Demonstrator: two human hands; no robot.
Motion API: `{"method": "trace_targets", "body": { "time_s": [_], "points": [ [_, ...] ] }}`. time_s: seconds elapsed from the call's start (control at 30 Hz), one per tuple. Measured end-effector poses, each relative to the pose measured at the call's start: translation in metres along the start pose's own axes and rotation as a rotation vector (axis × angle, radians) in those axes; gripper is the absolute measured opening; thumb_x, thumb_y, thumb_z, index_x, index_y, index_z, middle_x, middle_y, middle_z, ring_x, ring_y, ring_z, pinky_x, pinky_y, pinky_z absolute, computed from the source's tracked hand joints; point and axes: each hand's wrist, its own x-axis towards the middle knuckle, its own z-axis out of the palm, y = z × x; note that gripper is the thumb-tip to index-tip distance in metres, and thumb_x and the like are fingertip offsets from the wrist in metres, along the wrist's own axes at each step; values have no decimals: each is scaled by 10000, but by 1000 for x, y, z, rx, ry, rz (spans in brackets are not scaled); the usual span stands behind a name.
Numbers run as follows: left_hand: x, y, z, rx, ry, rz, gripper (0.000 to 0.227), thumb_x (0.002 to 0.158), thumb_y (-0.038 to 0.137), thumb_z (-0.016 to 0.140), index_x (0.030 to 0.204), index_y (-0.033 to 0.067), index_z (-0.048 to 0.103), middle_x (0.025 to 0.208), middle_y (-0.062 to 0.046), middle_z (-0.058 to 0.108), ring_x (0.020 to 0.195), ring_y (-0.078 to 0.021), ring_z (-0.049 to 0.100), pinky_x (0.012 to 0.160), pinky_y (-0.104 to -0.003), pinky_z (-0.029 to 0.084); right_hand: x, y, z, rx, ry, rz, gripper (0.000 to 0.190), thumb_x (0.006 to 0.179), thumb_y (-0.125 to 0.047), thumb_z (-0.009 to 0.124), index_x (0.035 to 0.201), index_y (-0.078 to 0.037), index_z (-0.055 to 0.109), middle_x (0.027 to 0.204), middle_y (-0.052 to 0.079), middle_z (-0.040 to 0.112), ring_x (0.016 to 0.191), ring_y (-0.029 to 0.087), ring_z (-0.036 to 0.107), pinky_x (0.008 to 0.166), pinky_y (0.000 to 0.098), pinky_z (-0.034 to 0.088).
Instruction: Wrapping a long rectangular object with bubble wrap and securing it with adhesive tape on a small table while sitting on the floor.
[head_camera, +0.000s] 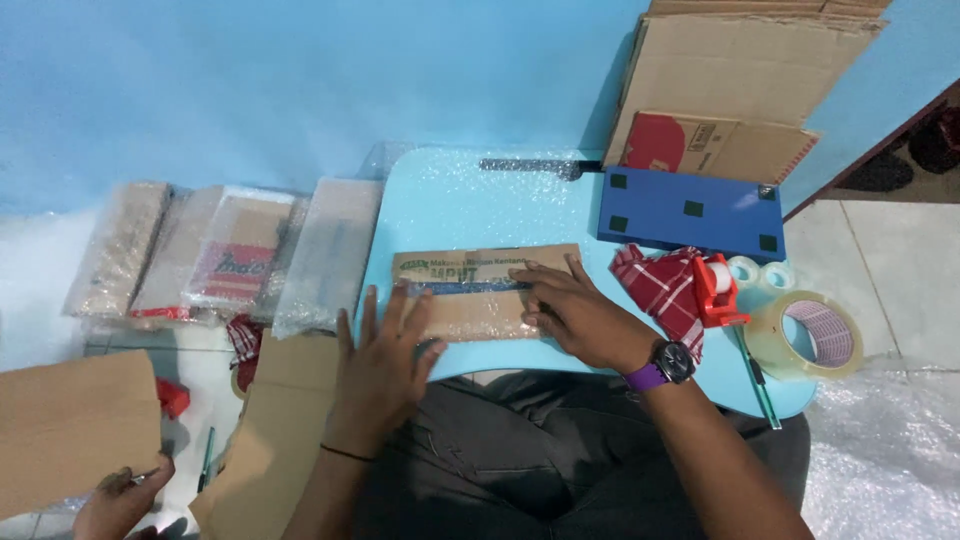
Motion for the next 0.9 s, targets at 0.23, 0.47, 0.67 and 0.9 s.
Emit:
{"method": "trace_targets", "body": {
  "time_s": [0.23,0.47,0.67,0.9],
  "points": [
    [17,15,-22,21,130,175,666,965,649,536,1482,231,556,1409,-138,588,1379,-425,486,1137,-726,231,-2,5,0,54,16,-24,100,971,-174,642,956,-75,637,1453,239,584,1451,428,421,1227,674,55],
    [67,14,13,17,56,403,690,963,692,514,1531,302,469,1573,-54,434,1468,-357,391,1101,-661,360,-8,3,-2,91,56,-9,114,974,-181,647,926,-81,620,1460,235,583,1470,412,407,1231,671,63],
    [68,20,7,46,56,336,531,982,609,529,1466,391,522,1503,23,495,1438,-266,452,1136,-599,384,-53,7,-8,59,331,34,169,924,-150,684,1056,-46,672,1345,243,651,1353,437,537,1203,615,276],
    [70,23,3,33,-150,247,532,1024,602,438,1535,458,404,1541,31,429,1484,-257,383,1182,-623,307,-110,55,-31,-505,557,768,650,887,-474,737,1396,-113,555,1248,198,651,1232,419,565,1036,645,390]
  ]
}}
